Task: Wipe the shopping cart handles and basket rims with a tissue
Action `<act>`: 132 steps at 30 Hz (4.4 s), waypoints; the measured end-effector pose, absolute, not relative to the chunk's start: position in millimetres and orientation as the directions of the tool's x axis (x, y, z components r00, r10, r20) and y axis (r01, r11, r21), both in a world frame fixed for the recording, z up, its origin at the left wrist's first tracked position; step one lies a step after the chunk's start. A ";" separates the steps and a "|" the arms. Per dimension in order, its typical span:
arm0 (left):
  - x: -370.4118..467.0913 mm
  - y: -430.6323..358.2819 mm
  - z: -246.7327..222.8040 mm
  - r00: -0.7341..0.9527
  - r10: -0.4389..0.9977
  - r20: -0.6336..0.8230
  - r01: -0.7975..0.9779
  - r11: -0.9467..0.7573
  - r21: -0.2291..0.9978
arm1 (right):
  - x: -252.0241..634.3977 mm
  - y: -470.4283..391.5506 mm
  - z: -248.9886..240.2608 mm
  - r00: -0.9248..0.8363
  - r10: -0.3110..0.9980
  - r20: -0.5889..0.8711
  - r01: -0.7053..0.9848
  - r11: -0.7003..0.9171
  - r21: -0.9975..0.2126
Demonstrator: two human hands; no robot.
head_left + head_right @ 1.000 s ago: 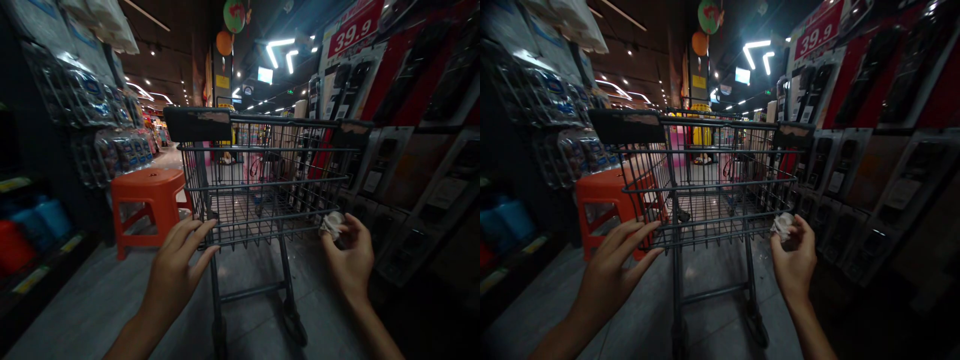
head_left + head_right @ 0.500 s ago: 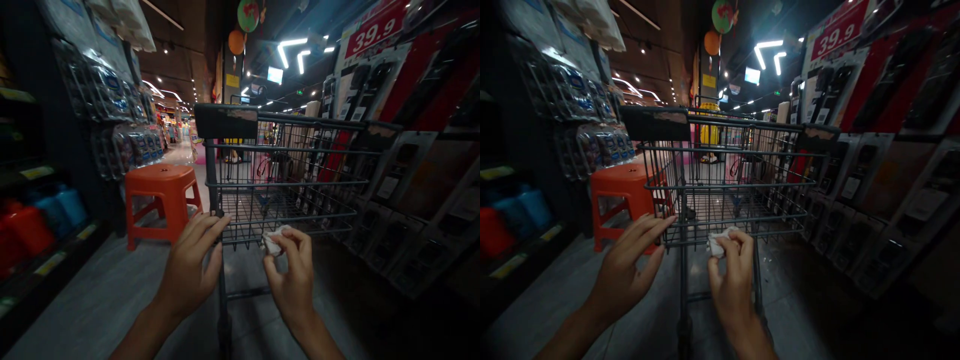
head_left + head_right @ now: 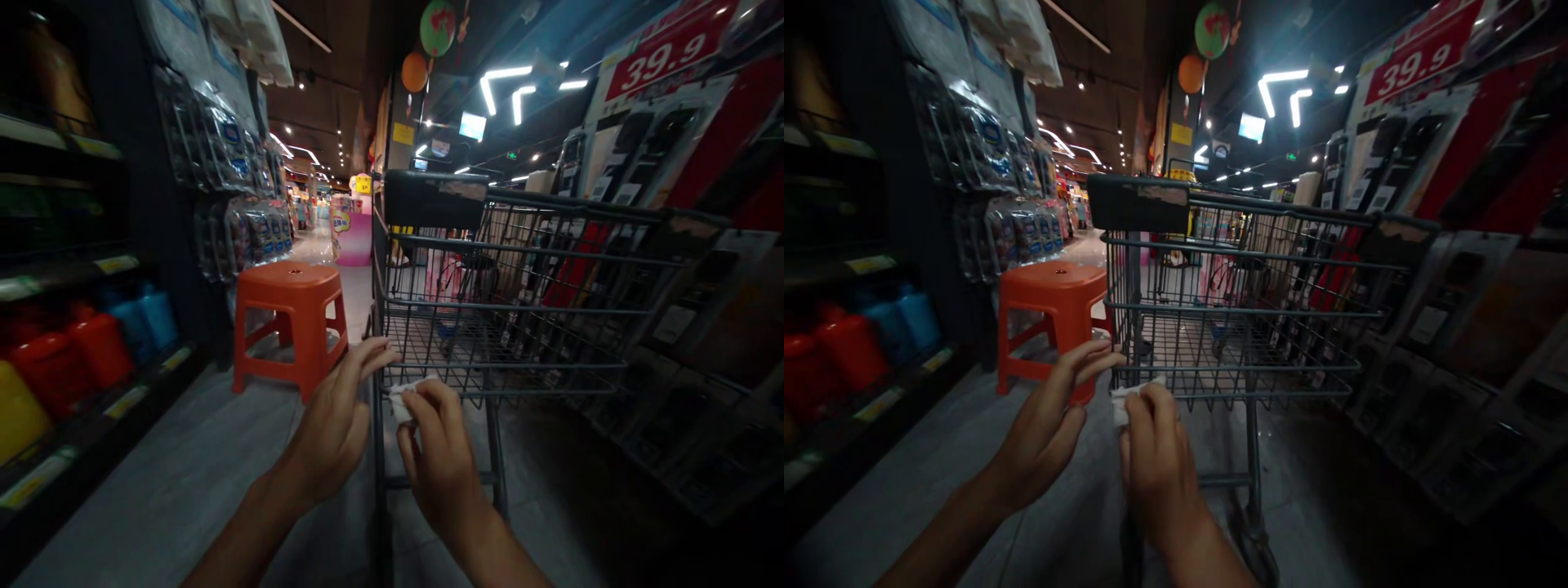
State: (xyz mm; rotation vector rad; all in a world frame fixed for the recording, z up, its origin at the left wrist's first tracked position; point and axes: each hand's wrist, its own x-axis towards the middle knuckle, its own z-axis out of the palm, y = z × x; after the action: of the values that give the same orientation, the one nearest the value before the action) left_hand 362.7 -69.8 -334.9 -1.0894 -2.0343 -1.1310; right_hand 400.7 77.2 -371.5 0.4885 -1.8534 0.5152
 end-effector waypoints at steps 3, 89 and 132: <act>364.2 -72.0 -332.7 -0.541 0.377 0.752 0.840 0.278 0.465 | 395.1 61.7 -360.6 -0.286 -0.193 0.938 -0.553 0.833 0.003; 374.9 -40.3 -353.7 -0.294 0.218 0.931 0.752 0.654 0.084 | 386.4 65.4 -316.8 -0.214 -0.010 0.977 -0.566 0.816 -0.115; 378.2 -39.5 -354.8 -0.381 0.136 0.915 0.650 0.743 0.160 | 400.8 190.6 -337.0 -0.081 0.258 0.963 -0.290 0.918 -0.270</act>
State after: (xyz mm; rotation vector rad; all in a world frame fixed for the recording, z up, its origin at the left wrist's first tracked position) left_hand 378.2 -39.5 -354.8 -0.6024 -1.9121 -0.6241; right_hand 400.8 190.6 -337.0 0.0255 -1.5885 0.4541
